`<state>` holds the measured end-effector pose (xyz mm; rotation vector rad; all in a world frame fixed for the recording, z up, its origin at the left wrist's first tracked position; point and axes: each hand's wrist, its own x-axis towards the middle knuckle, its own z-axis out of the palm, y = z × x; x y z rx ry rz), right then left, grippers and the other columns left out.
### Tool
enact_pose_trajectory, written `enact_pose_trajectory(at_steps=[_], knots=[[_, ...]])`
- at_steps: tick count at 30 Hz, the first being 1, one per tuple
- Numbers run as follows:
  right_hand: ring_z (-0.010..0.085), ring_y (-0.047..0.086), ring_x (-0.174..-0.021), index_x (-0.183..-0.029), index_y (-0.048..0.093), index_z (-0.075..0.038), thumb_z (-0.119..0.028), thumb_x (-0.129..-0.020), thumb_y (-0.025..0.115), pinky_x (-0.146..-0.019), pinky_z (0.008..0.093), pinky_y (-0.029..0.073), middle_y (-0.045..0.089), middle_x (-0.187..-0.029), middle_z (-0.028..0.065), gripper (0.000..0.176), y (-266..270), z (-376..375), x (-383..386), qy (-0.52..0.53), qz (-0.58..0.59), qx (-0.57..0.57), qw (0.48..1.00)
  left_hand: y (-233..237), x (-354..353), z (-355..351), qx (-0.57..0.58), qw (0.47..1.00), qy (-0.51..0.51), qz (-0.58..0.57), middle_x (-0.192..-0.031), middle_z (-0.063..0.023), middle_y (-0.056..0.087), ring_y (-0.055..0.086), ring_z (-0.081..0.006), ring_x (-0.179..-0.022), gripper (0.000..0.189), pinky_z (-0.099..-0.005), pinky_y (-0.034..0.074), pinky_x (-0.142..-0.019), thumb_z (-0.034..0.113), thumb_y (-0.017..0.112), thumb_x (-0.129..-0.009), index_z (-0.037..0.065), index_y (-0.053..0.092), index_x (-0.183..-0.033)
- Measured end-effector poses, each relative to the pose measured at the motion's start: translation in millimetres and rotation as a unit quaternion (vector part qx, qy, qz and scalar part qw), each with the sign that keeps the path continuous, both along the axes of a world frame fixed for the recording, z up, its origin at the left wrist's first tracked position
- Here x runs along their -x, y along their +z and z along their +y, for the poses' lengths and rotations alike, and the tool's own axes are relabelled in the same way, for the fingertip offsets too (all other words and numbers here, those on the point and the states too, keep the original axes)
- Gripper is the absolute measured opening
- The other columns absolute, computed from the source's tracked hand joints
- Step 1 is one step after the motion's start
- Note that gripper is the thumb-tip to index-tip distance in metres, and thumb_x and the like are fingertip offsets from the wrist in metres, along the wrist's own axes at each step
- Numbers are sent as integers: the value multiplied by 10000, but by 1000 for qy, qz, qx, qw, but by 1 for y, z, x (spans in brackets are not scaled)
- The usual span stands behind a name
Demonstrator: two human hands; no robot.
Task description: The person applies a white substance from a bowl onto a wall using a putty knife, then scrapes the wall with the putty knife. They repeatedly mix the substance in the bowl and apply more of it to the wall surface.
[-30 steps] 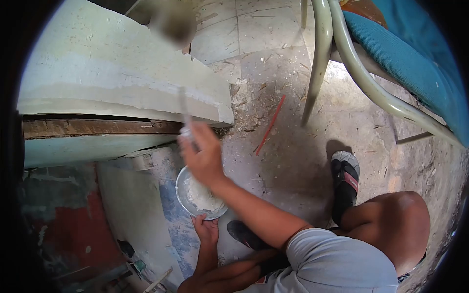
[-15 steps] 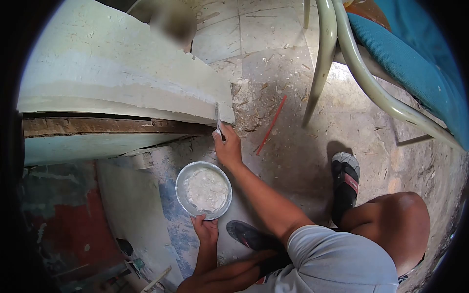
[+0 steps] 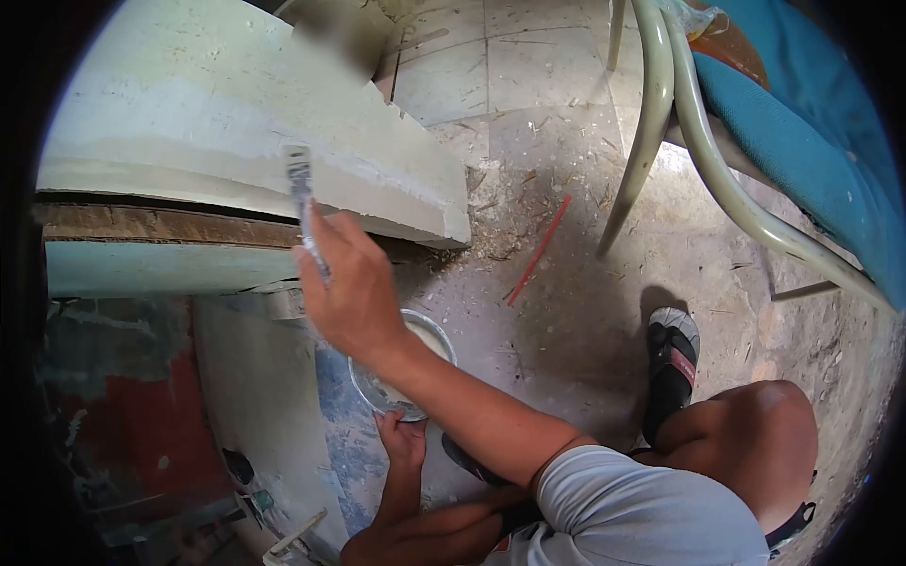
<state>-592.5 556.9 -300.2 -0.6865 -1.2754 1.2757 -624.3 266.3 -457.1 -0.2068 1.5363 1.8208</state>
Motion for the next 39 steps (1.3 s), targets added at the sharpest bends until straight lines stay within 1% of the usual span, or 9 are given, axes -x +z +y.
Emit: enact_pose_trajectory(at_steps=[5, 7, 8, 10, 12, 18, 24, 34, 39], knots=[[290, 652, -769, -1407, 598, 81, -51, -935, 713, -710, 387, 524, 633, -988, 181, 503, 50, -6, 10, -13, 89, -55, 994, -16, 7, 1, -21, 1000, 11, 3, -1499, -149, 478, 579, -360, -1305, 804, -557, 613, -909, -2, 490, -887, 236, 257, -1619], [296, 654, -778, -1413, 592, 80, -50, -936, 713, -717, 383, 528, 632, -1001, 184, 510, 67, -9, 10, 2, 116, -65, 991, -37, 18, -5, 194, 884, -218, 367, -1528, -136, 465, 544, -363, -1350, 814, -576, 581, -943, 3, 492, -890, 242, 248, -1628], [302, 656, -787, -1420, 586, 79, -49, -936, 713, -724, 378, 532, 630, -1015, 186, 516, 71, -10, 9, 19, 144, -74, 987, -33, 18, -2, 194, 883, -219, 368, -1528, -136, 465, 544, -363, -1350, 814, -576, 581, -943, 3, 492, -890, 242, 248, -1628], [260, 669, -813, -1453, 562, 68, -50, -940, 716, -734, 361, 539, 634, -1031, 166, 548, 63, -11, 5, 29, 150, -73, 986, -24, 15, 2, -96, 994, 38, -36, -1541, -137, 455, 544, -367, -1349, 825, -560, 597, -919, -10, 499, -877, 244, 255, -1623], [336, 648, -830, -1409, 565, 82, -62, -962, 676, -761, 449, 523, 592, -1076, 204, 483, 37, -7, -3, 46, 145, -14, 988, -7, 6, 6, -64, 997, 31, -22, -1541, -140, 452, 555, -365, -1337, 835, -542, 616, -887, -16, 503, -868, 244, 256, -1621], [119, 663, -884, -1494, 571, -52, -105, -1036, 646, -664, 301, 675, 605, -1114, 34, 467, -125, 7, -15, 53, 126, 275, 952, -8, 7, -5, -41, 999, 2, -12, -1510, -143, 464, 628, -348, -1219, 866, -463, 678, -732, -22, 511, -843, 271, 254, -1616], [112, 643, -862, -1453, 597, -33, -115, -1040, 651, -656, 312, 670, 628, -1055, 45, 424, -209, -9, -15, 50, 35, 334, 941, -6, 4, -3, -18, 1000, 3, -11, -1501, -138, 470, 627, -343, -1219, 868, -450, 670, -738, -10, 527, -837, 279, 264, -1612], [158, 669, -751, -1362, 664, -9, -104, -984, 688, -551, 299, 627, 643, -997, 86, 391, -228, -14, 5, 15, -38, 248, 968, 1, -1, 3, -13, 1000, 17, 2, -1489, -145, 476, 616, -361, -1243, 830, -479, 667, -765, -3, 529, -823, 240, 300, -1583], [149, 671, -748, -1380, 655, -4, -92, -981, 668, -549, 313, 642, 645, -1003, 84, 409, -160, -10, 3, 37, -15, 226, 973, 9, -8, 11, 7, 999, 36, 16, -1437, -147, 513, 647, -346, -1170, 772, -449, 666, -711, 6, 523, -820, 199, 345, -1545]])
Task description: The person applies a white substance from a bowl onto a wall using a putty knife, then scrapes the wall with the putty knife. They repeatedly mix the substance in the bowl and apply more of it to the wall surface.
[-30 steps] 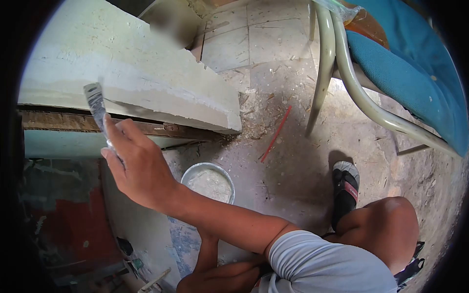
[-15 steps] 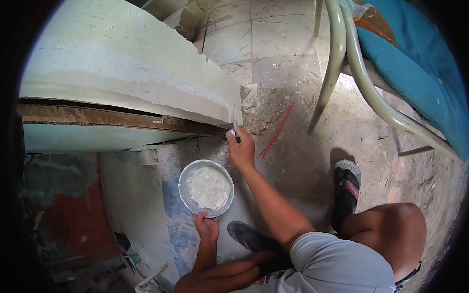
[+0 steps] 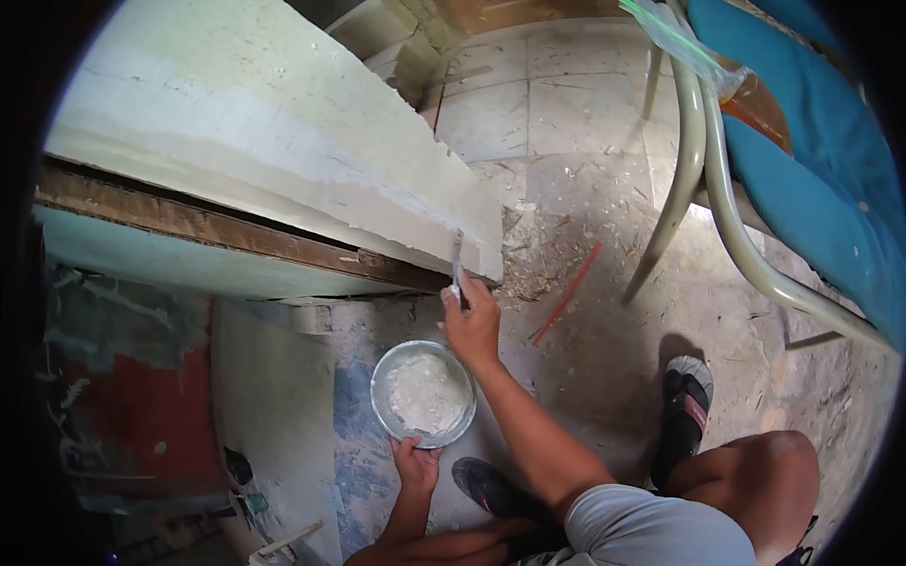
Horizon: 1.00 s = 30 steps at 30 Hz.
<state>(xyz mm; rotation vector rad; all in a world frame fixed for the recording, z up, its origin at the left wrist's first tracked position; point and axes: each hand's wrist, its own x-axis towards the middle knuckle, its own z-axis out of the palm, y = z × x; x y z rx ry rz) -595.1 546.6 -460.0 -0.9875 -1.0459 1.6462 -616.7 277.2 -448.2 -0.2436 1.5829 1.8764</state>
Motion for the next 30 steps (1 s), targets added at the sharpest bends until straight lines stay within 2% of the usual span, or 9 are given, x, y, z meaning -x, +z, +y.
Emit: enact_pose_trajectory(at_steps=[1, 5, 13, 15, 19, 21, 24, 27, 30], knots=[[167, 687, -794, -1396, 645, 6, -108, -978, 680, -609, 319, 627, 655, -994, 102, 434, 28, 3, -5, 8, 14, -10, 1000, -3, 1, -3, -2, 1000, 3, 1, -1437, -147, 513, 647, -346, -1170, 772, -449, 666, -711, 6, 523, -820, 199, 345, -1545], [94, 630, -762, -1381, 638, 38, -72, -990, 669, -566, 264, 611, 624, -941, 62, 406, 100, 11, -5, 16, -9, -128, 992, -13, 8, -11, -12, 1000, -14, -3, -1417, -141, 532, 656, -352, -1170, 728, -475, 676, -749, 9, 517, -837, 190, 360, -1525], [172, 587, -674, -1342, 644, 65, -78, -955, 700, -622, 345, 475, 611, -848, 113, 417, 238, 21, 3, -49, 62, -321, 944, -13, 10, -2, -22, 1000, -7, -3, -1398, -133, 542, 656, -338, -1173, 713, -491, 677, -795, 26, 520, -848, 191, 359, -1523], [175, 606, -709, -1361, 636, 64, -70, -953, 699, -646, 337, 499, 621, -859, 123, 434, 254, 23, 0, -34, 55, -337, 939, -23, 16, -7, -37, 999, -6, -17, -1440, -117, 504, 599, -374, -1254, 885, -609, 617, -895, 18, 601, -778, 282, 314, -1573], [146, 638, -780, -1433, 599, 51, -24, -971, 673, -637, 258, 575, 638, -1010, 152, 474, 266, 8, -10, 29, 192, -344, 919, -30, 20, -8, -51, 999, -11, -5, -1444, -120, 495, 588, -383, -1268, 899, -617, 609, -922, 21, 601, -757, 281, 318, -1569], [279, 665, -784, -1439, 583, 61, -42, -953, 676, -723, 362, 520, 636, -1014, 184, 506, 264, -3, -24, 67, 199, -316, 925, -26, 18, -4, -58, 998, -3, -8, -1454, -121, 490, 585, -384, -1273, 902, -622, 607, -922, 14, 591, -755, 281, 316, -1571], [109, 665, -832, -1534, 515, 2, 38, -1011, 593, -691, 250, 641, 610, -1105, 94, 530, 229, 3, -32, 103, 180, -270, 940, -32, 23, -9, -69, 998, 8, -12, -1487, -131, 474, 593, -393, -1262, 875, -620, 620, -885, 1, 562, -784, 279, 309, -1575], [138, 701, -863, -1491, 523, 57, 37, -1031, 577, -711, 287, 651, 614, -1093, 87, 463, 201, 17, -44, 84, 209, -160, 961, -27, 19, -6, -55, 997, 61, 1, -1493, -159, 475, 636, -396, -1195, 820, -526, 679, -726, 31, 550, -862, 282, 279, -1594], [124, 667, -836, -1477, 558, 59, 19, -1002, 653, -734, 262, 579, 617, -1070, 76, 487, 163, 35, -55, 25, 138, -257, 956, -27, 21, -11, -82, 993, 86, 7, -1471, -173, 494, 667, -372, -1147, 819, -476, 688, -665, 12, 541, -856, 269, 297, -1595]])
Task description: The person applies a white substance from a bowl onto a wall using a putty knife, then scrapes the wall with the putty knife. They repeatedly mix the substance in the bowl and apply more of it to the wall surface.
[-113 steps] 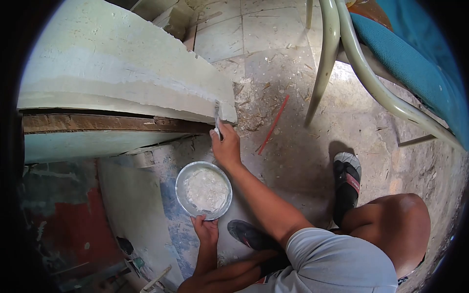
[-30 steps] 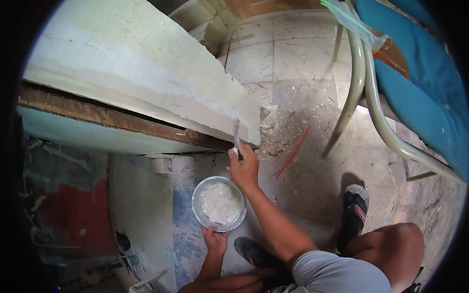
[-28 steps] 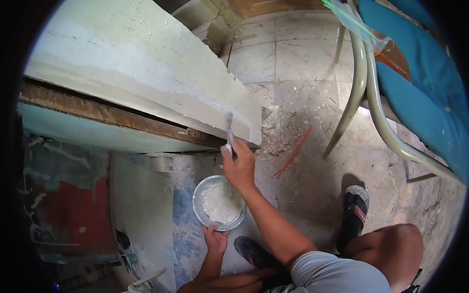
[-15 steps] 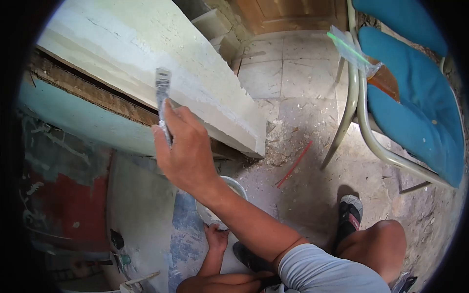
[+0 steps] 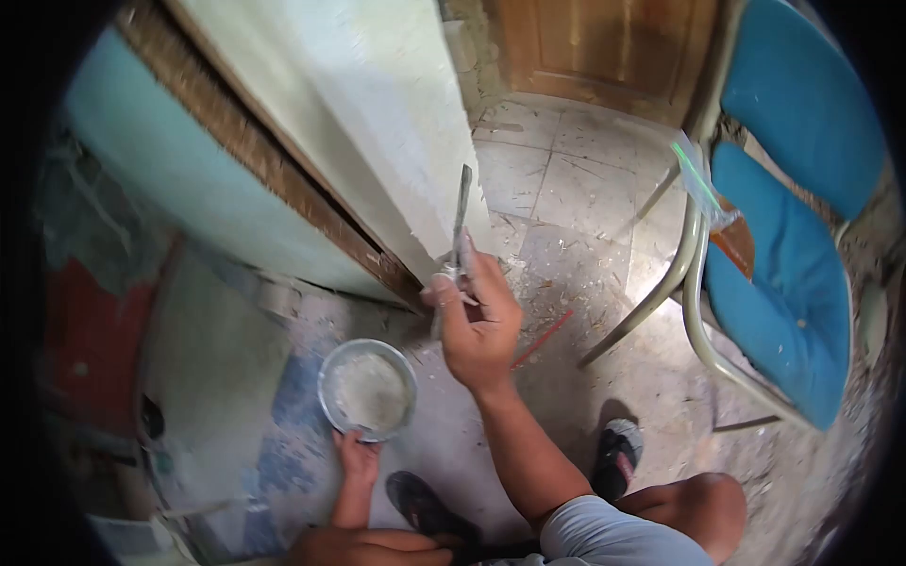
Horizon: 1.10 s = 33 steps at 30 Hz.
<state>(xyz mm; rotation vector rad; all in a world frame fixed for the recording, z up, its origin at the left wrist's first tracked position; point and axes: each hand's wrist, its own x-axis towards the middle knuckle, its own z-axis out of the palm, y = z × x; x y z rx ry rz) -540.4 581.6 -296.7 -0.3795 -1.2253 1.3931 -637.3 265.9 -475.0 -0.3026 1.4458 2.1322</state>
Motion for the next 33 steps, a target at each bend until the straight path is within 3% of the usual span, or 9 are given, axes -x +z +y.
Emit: enact_pose_trajectory(at_steps=[3, 6, 10, 13, 15, 19, 23, 26, 33], knots=[[101, 647, -826, -1357, 663, 50, 42, -963, 693, -721, 235, 530, 699, -988, 68, 395, -7, 22, -21, -4, -58, -117, 991, -6, -2, -4, 4, 999, 53, -3, -1430, -157, 531, 681, -343, -1120, 808, -461, 691, -683, -13, 541, -838, 253, 346, -1575], [101, 643, -784, -1252, 708, 23, 34, -964, 683, -701, 238, 510, 734, -930, 75, 290, 29, 49, -39, 121, -186, -209, 952, -16, -4, -10, 11, 996, 85, -20, -1397, -120, 545, 679, -306, -1081, 807, -411, 661, -649, 4, 557, -824, 256, 361, -1564], [255, 655, -663, -1137, 710, -26, -50, -966, 690, -637, 342, 517, 686, -845, 142, 174, 54, 68, -27, 122, -386, -358, 842, -13, -12, -8, 30, 997, 63, -33, -1378, -82, 549, 650, -268, -1106, 795, -392, 616, -648, 34, 570, -803, 258, 376, -1541], [315, 669, -659, -1120, 681, -80, -117, -954, 720, -609, 412, 520, 676, -806, 139, 175, 1, 80, -26, 155, -454, -407, 777, -10, -17, 0, 21, 996, 73, -52, -1382, -78, 548, 653, -266, -1123, 738, -389, 627, -675, 60, 585, -800, 240, 404, -1492], [356, 680, -694, -1144, 675, -88, -143, -948, 739, -625, 440, 531, 672, -815, 157, 214, -43, 82, -35, 174, -547, -333, 748, -19, -17, -3, 20, 997, 62, -52, -1388, -79, 545, 650, -273, -1145, 726, -401, 637, -702, 68, 591, -799, 235, 407, -1482], [380, 700, -730, -1169, 641, -63, -141, -947, 758, -652, 444, 545, 689, -825, 186, 262, -124, 91, -44, 141, -552, -366, 736, -6, -19, 3, -13, 997, 59, -56, -1413, -87, 532, 638, -281, -1198, 718, -455, 664, -775, 58, 587, -803, 225, 405, -1477], [444, 704, -802, -1150, 618, -73, -193, -961, 745, -669, 492, 551, 710, -866, 212, 256, -156, 91, -32, 146, -578, -390, 702, -9, -21, -4, -9, 997, 59, -58, -1431, -91, 518, 627, -291, -1226, 728, -485, 675, -797, 49, 584, -803, 227, 399, -1484], [478, 687, -806, -1098, 593, -90, -245, -978, 711, -667, 557, 545, 718, -927, 222, 229, -159, 91, -25, 145, -587, -370, 705, -10, -22, -8, -16, 995, 70, -63, -1459, -94, 501, 611, -311, -1267, 775, -525, 677, -825, 44, 586, -803, 242, 374, -1521], [434, 691, -744, -1071, 614, -76, -166, -972, 725, -616, 500, 533, 691, -840, 185, 175, -101, 102, -22, 107, -517, -417, 739, -15, -22, -11, 2, 995, 73, -74, -1454, -86, 508, 615, -294, -1260, 785, -486, 679, -796, 51, 591, -796, 248, 375, -1524]])
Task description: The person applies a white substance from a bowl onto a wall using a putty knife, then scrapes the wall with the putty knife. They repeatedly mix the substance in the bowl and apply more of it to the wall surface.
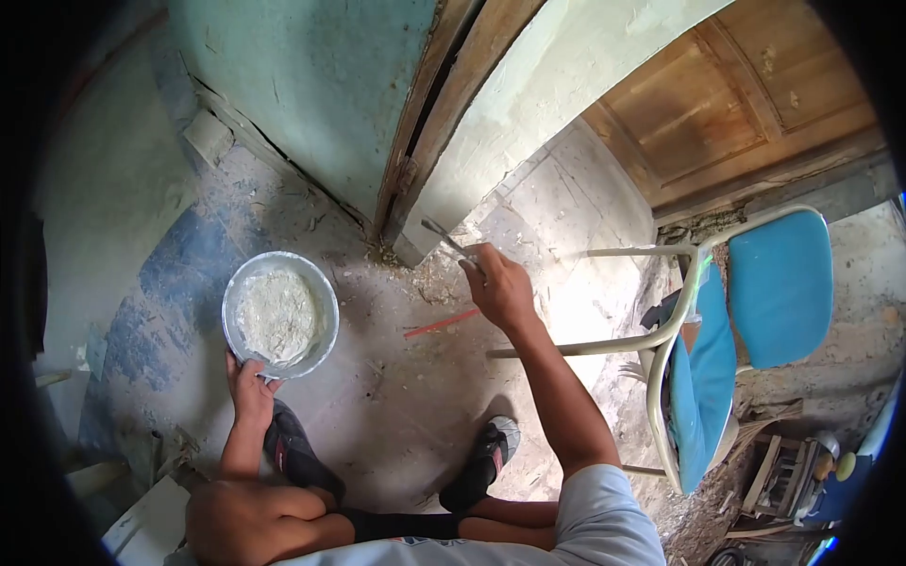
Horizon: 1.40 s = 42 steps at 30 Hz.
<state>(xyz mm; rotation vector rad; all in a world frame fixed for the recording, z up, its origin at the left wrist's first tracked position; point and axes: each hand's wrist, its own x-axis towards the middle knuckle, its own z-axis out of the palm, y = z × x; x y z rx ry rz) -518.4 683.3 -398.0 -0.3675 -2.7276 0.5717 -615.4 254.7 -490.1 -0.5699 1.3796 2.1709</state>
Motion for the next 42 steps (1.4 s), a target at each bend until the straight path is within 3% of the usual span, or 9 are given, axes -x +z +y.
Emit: enact_pose_trajectory(at_steps=[5, 9, 14, 21, 24, 27, 33, 37, 42], knots=[[295, 708, -629, -1053, 673, -77, -152, -957, 767, -582, 394, 544, 682, -714, 120, 154, 87, -3, 3, -35, 52, -43, 997, 2, -1, 12, -10, 1000, 0, -2, -1427, -78, 524, 630, -270, -1223, 764, -447, 682, -744, 54, 590, -797, 249, 389, -1508], [64, 461, -531, -1055, 730, -62, -119, -956, 788, -493, 265, 365, 584, -631, 4, 128, 150, 2, 2, -35, 122, -51, 991, -1, -2, 16, -17, 1000, -21, -4, -1408, -70, 531, 634, -257, -1214, 765, -434, 690, -737, 60, 596, -803, 251, 386, -1513], [23, 527, -621, -1069, 699, -17, -41, -976, 755, -552, 191, 393, 664, -765, 24, 111, 203, -3, 4, -47, 260, -1, 965, -4, -1, 16, -21, 999, -27, -2, -1387, -63, 539, 644, -250, -1196, 760, -424, 699, -717, 64, 604, -804, 251, 392, -1510], [66, 644, -648, -1146, 684, 16, -9, -990, 716, -540, 207, 479, 708, -880, 63, 161, 187, -25, -3, 6, 235, 67, 970, -5, -3, 13, -15, 1000, -13, 2, -1424, -78, 516, 642, -267, -1209, 791, -422, 701, -720, 52, 584, -788, 239, 378, -1529], [96, 641, -625, -1104, 718, -69, -119, -945, 782, -591, 272, 519, 698, -849, 66, 178, 150, -35, -5, -31, 21, -45, 998, -9, -2, 11, -21, 1000, -11, 6, -1444, -87, 507, 638, -275, -1219, 794, -428, 699, -723, 51, 577, -781, 236, 379, -1528], [333, 745, -858, -1090, 701, -58, -102, -903, 808, -716, 383, 588, 737, -991, 146, 219, 91, -29, -2, 38, 33, -12, 999, -5, -3, 14, -17, 1000, -11, -2, -1457, -86, 501, 626, -282, -1239, 787, -437, 694, -734, 54, 577, -780, 240, 386, -1521], [349, 734, -853, -1078, 691, -25, 6, -901, 737, -732, 369, 585, 721, -1009, 172, 186, 70, -29, -2, 54, 82, 2, 995, -9, -4, 3, -9, 1000, -15, -3, -1450, -67, 502, 610, -274, -1245, 774, -451, 682, -756, 70, 599, -795, 252, 389, -1518], [306, 724, -902, -1156, 732, -44, 57, -841, 748, -724, 365, 582, 711, -1052, 159, 331, 102, -24, 4, 85, 136, -175, 971, -6, -2, 6, -10, 1000, -13, -5, -1468, -73, 492, 603, -284, -1266, 792, -460, 678, -778, 59, 588, -794, 256, 380, -1532], [254, 706, -804, -1183, 795, -115, 29, -816, 777, -645, 336, 579, 699, -1056, 141, 394, 120, -13, 5, 49, 167, -213, 961, -8, -4, 8, -19, 1000, -8, -14, -1489, -85, 476, 598, -304, -1280, 830, -458, 671, -789, 43, 570, -785, 260, 361, -1559]])
